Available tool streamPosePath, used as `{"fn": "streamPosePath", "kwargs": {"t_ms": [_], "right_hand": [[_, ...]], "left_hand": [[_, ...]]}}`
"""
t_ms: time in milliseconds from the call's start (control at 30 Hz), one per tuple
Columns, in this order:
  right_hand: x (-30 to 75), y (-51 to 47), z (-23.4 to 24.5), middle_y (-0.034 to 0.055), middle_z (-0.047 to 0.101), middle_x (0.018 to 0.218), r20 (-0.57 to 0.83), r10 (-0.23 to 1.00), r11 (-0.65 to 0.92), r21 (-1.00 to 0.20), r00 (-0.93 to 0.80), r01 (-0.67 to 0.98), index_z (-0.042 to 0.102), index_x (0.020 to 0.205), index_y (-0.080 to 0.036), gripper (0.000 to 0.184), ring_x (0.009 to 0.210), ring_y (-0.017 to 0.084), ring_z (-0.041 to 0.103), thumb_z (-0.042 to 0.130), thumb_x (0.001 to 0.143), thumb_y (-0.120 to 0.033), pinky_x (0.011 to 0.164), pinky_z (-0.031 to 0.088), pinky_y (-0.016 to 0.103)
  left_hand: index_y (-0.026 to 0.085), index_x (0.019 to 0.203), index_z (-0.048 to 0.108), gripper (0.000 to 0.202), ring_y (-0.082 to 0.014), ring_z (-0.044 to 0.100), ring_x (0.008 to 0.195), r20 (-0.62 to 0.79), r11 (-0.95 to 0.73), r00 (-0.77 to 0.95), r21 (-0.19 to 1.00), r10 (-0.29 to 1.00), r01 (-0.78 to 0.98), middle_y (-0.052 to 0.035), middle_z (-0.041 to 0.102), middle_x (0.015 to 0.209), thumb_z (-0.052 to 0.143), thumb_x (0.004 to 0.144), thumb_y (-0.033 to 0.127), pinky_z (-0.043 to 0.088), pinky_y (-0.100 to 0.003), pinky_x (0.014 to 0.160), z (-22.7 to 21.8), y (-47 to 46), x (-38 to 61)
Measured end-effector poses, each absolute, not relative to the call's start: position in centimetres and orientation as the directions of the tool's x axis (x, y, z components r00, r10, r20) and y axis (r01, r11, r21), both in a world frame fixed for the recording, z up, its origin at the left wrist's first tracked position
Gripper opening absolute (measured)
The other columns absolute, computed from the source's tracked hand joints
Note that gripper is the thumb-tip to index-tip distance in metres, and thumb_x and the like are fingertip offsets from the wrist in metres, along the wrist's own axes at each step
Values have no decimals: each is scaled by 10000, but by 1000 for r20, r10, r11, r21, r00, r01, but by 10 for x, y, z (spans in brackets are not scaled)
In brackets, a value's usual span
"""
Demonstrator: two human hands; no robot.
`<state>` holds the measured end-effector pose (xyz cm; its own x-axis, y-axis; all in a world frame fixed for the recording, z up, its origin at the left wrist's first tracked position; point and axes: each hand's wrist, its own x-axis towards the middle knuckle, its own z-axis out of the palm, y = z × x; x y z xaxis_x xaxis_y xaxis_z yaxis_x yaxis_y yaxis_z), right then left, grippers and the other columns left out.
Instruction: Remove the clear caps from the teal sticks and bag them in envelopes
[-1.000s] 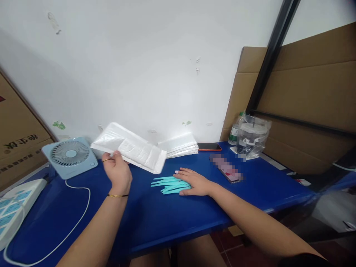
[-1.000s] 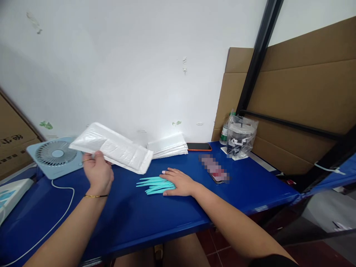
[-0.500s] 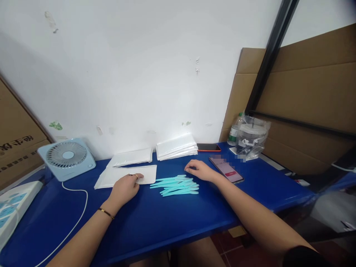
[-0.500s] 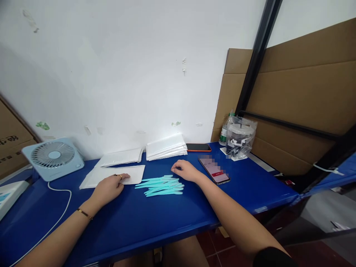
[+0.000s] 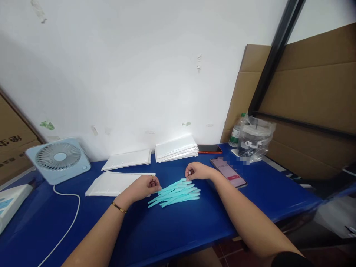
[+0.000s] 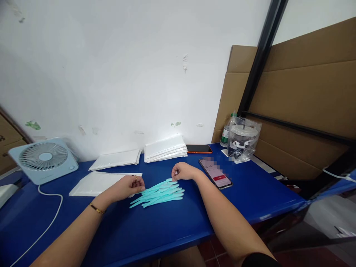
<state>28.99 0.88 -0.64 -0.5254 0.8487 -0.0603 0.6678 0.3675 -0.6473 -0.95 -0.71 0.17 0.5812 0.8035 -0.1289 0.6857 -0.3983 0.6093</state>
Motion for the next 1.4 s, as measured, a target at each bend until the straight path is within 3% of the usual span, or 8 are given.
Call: {"fn": "streamPosePath", "kwargs": {"t_ms": [233,467,667,833,967,1133,1267,1400], "right_hand": [[295,5,-7,14,627,716,-27,872,350,-665,-489,660,687,757,-168,210,648,134,536,674,652,-350,573,402,225],[297,8,-9,3,605,676,-35,866,346,-677,-498,649,671,747,-159,214,617,125,515,663,659,-354,557,383,227],[323,6,-1,-4,607,650,-142,869,231,-732,-475,641,670,746,-149,236,568,106,482,669,641,-361,531,359,223],[312,16,-9,14,616,669,-108,888,138,-865,-447,483,649,747,-129,204,541,89,474,655,651,-310,514,375,211],[290,26,-20,12,627,649,-60,917,193,-798,-395,570,671,741,-137,176,549,97,499,663,654,-290,514,375,210],[288,17,-14,46,677,866,189,913,393,-641,-361,659,694,901,-183,223,761,159,590,580,777,-330,675,442,261],[294,12,-10,76,653,1033,373,867,494,-570,-329,657,655,1022,-185,267,968,187,577,464,875,-301,875,419,322],[297,17,-14,88,648,1007,398,876,458,-517,-271,723,652,1010,-172,259,961,201,573,462,881,-293,880,421,343]], "left_hand": [[206,796,607,288,-162,541,647,40,-389,418,453,908,802,-8,586,699,497,754,469,379,-248,572,-5,15,-40],[203,829,638,359,-150,529,646,-1,-474,573,561,820,679,-8,600,721,447,793,505,381,-242,582,5,8,6],[187,842,628,381,-135,520,617,-123,-424,638,650,760,630,4,583,696,648,634,506,386,-226,533,1,7,7],[205,1015,581,413,-152,541,666,137,-491,512,569,848,660,-14,595,819,548,748,518,432,-270,605,-3,13,12],[231,1094,570,390,-201,565,918,254,-600,547,427,798,677,-49,592,1049,541,784,465,452,-328,820,-3,13,21],[206,1352,388,574,-280,213,1356,194,-575,542,305,818,759,-102,299,1462,305,889,534,255,-456,1065,-12,-15,31],[175,1442,184,742,-298,41,1389,124,-577,563,176,817,798,-114,132,1512,228,862,635,124,-510,1095,-25,-42,49],[211,1456,96,807,-315,-8,1386,153,-622,604,138,782,771,-89,54,1522,230,824,694,59,-546,1093,-26,-47,71]]}}
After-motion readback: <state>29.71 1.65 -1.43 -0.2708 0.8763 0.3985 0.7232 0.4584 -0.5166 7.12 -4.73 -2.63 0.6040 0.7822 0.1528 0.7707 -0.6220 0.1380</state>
